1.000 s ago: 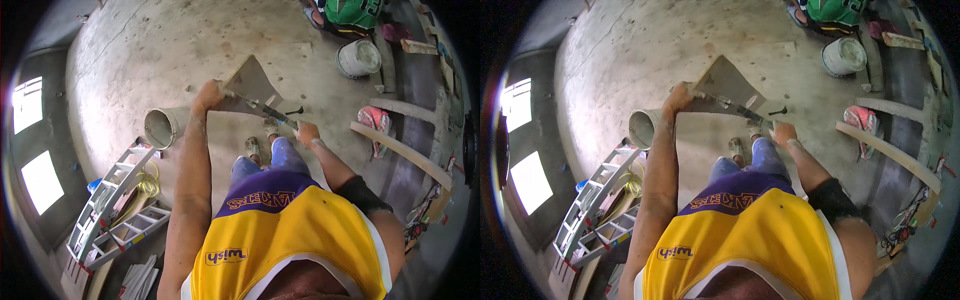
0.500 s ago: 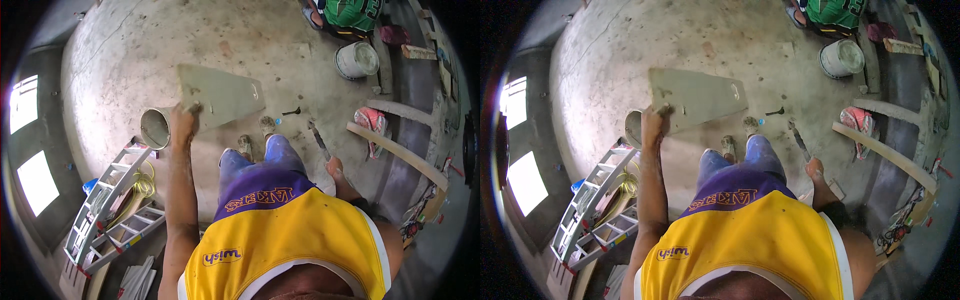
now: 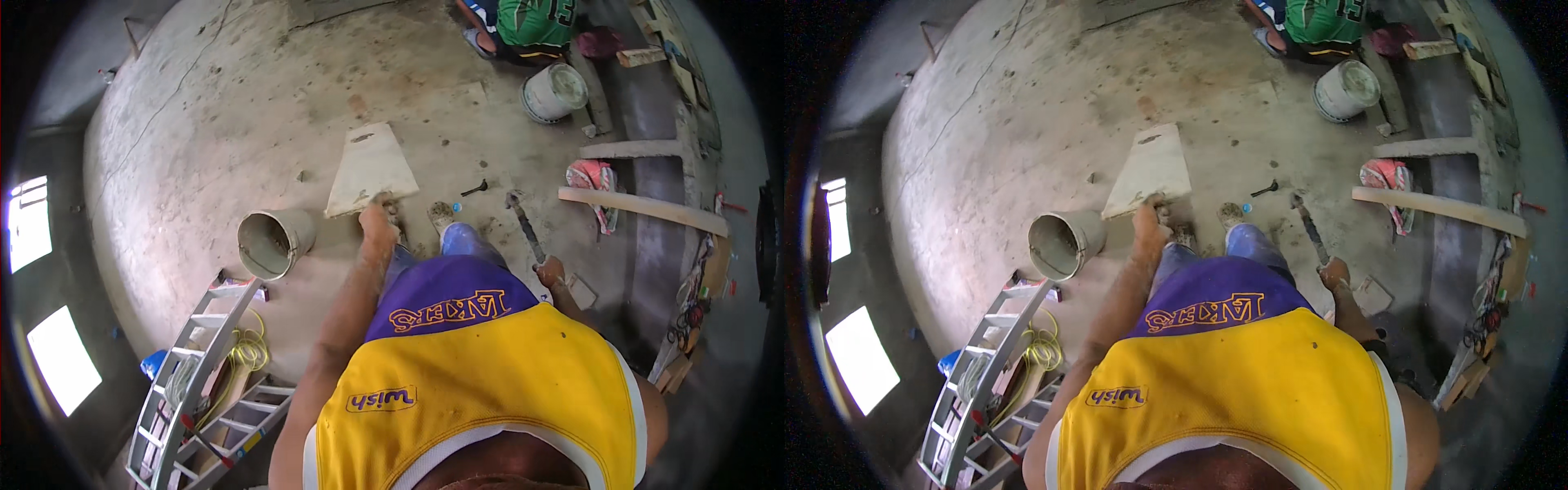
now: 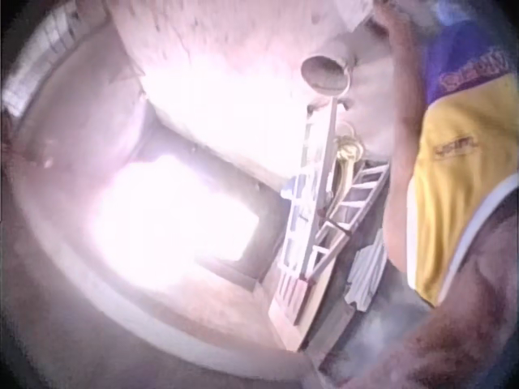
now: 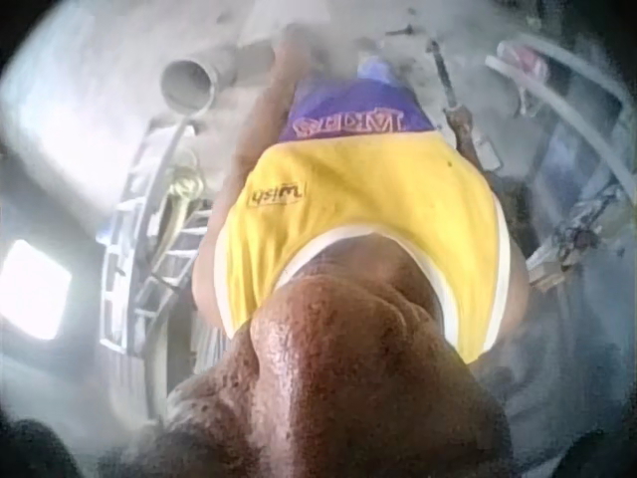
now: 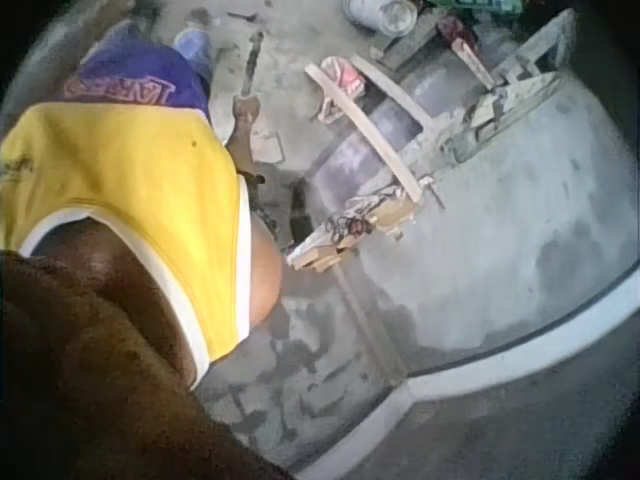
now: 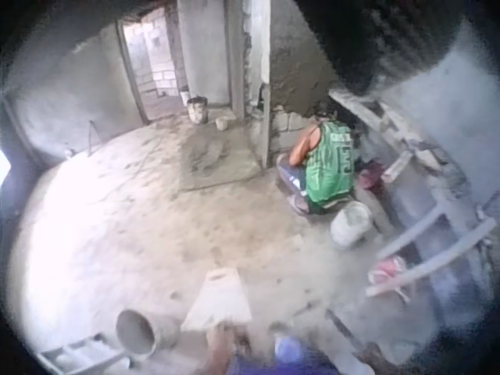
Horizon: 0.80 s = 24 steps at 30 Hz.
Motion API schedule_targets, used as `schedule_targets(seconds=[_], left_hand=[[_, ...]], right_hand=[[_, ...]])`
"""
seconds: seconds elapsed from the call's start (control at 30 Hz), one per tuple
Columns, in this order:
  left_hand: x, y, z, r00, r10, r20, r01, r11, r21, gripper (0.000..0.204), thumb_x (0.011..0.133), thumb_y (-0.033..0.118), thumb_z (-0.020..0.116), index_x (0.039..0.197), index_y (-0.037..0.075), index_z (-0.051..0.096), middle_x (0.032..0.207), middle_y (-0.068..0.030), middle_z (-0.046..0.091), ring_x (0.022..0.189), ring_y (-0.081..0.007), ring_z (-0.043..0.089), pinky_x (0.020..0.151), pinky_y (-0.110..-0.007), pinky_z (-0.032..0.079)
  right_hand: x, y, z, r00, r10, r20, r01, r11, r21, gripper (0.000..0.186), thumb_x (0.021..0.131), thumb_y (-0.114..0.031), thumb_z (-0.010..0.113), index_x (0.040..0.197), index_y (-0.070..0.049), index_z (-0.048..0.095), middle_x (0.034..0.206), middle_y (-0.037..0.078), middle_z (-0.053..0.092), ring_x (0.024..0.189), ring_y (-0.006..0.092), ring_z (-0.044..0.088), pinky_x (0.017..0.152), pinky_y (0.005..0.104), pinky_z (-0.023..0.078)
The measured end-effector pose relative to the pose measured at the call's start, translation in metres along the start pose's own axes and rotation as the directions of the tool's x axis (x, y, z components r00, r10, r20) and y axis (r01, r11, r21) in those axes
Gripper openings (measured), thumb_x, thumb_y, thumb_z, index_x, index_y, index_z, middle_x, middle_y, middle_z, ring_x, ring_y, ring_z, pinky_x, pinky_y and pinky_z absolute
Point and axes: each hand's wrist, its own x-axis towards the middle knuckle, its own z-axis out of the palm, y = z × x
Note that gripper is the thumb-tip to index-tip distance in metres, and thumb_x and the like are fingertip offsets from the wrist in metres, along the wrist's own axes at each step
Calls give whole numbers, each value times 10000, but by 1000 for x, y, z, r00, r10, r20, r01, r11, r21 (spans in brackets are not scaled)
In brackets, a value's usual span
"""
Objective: The person sets down an angle grinder, chips concrete off wooden boards using a hammer, and fastens a wooden board against a pillar using the hammer.
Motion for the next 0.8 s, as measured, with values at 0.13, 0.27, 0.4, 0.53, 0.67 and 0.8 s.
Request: schedule_targets(seconds=[0.13,0.27,0.4,0.53,0.67,0.8], left_hand=[[17,22,-13,978,-35,204,34,999,9,106,875,173,651,938,89,661,727,-63,616,509,-156,489,426,-278,348],[17,40,-24,981,-56,187,53,998,20,102,883,181,639,960,115,633,714,-51,626,498,-167,520,392,-281,340],[22,44,-32,957,-72,282,60,997,53,84,893,184,625,950,122,622,740,-51,655,478,-143,506,378,-267,331],[15,47,-24,947,-75,313,60,997,56,90,910,190,607,970,123,614,769,-60,678,481,-128,504,380,-252,323],[12,60,-28,930,-86,357,77,996,38,127,916,199,611,1013,118,610,786,-57,677,496,-133,526,382,-247,321],[1,70,-25,936,-19,352,-2,998,61,210,923,255,637,1070,108,608,809,-55,662,539,-139,553,389,-247,322]], right_hand=[[-35,-29,6,997,52,51,-55,997,62,418,781,-329,734,1024,3,661,1028,244,676,994,410,641,868,459,513],[-61,-61,10,992,60,115,-71,993,94,388,788,-321,737,1018,-16,666,1017,231,681,988,405,644,859,464,513],[-73,-76,28,996,11,90,-22,991,128,354,801,-315,733,1006,-34,668,990,223,686,969,401,650,839,471,511],[-80,-82,40,992,64,113,-77,990,119,342,810,-312,727,1006,-38,668,974,218,688,961,396,653,828,470,509],[-80,-85,40,990,71,124,-88,987,135,357,806,-323,732,1014,-39,673,967,215,690,962,394,654,829,468,509],[-72,-83,43,993,66,94,-77,990,120,392,798,-330,738,1028,-17,684,995,225,690,969,391,657,836,463,512]])
